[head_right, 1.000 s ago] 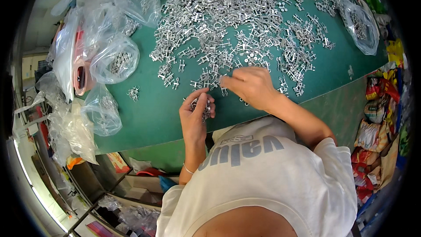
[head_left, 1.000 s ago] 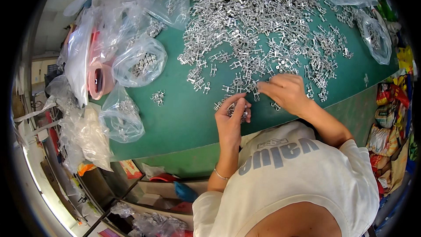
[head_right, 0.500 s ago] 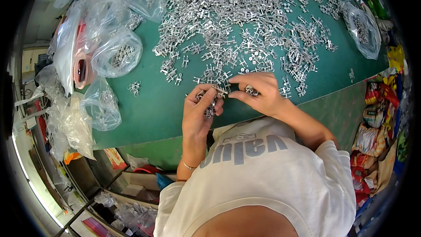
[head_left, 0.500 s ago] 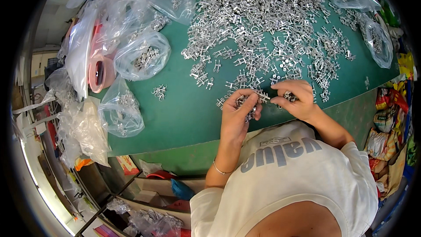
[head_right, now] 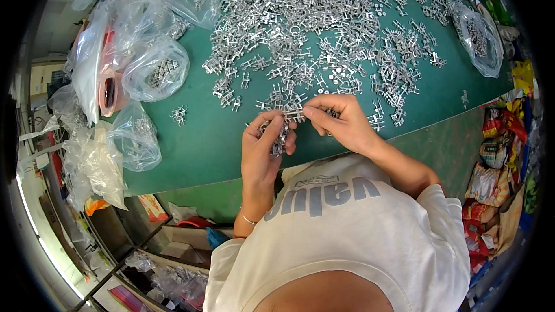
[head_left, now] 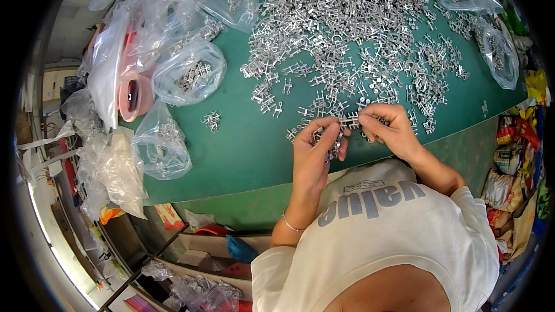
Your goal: The person sorts small silver H-shaped components by hand, picking them from a pile and gathering them in their hand on a green workbench.
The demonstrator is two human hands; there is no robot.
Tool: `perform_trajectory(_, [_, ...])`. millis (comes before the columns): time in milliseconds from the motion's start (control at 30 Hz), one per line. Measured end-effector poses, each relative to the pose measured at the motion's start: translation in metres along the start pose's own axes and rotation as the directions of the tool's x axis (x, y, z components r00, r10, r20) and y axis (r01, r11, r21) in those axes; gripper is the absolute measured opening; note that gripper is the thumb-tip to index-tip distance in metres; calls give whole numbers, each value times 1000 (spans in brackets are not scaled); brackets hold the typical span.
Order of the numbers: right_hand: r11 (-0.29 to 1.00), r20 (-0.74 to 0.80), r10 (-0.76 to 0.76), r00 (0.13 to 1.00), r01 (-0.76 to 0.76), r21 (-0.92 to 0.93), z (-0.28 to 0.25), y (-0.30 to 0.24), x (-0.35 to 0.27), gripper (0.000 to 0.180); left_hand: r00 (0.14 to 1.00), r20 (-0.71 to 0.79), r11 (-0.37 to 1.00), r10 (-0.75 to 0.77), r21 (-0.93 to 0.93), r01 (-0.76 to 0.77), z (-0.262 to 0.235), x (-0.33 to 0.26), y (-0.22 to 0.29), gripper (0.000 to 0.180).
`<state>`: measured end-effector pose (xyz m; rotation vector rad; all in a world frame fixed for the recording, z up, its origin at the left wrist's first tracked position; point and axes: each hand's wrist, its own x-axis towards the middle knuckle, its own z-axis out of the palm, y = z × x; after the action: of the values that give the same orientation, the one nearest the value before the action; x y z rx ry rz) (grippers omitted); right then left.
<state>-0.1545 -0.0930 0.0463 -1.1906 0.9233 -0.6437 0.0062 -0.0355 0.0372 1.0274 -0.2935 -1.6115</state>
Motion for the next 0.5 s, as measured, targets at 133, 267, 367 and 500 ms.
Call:
perform_trajectory(133, [1000,2,5,1000,-5,2,-1,-1,1,16,1000,6,1000,-9,5,9,-1,0,-1,11])
perform_trajectory(267, [1000,0,6,1000,-6,0,-1,-2,1,17,999,14,999,-40,1,40,1,-1,0,12])
perform_trajectory(367, [1000,0,-1,1000,1,12,-4,-2,1,17,998,20,998,-54,22,54,2,-1,0,12])
perform_trajectory(500, [996,-41,-73,996,75,45,-11,4,2,16,996,34,993,-86,86,83,7,5,-1,13])
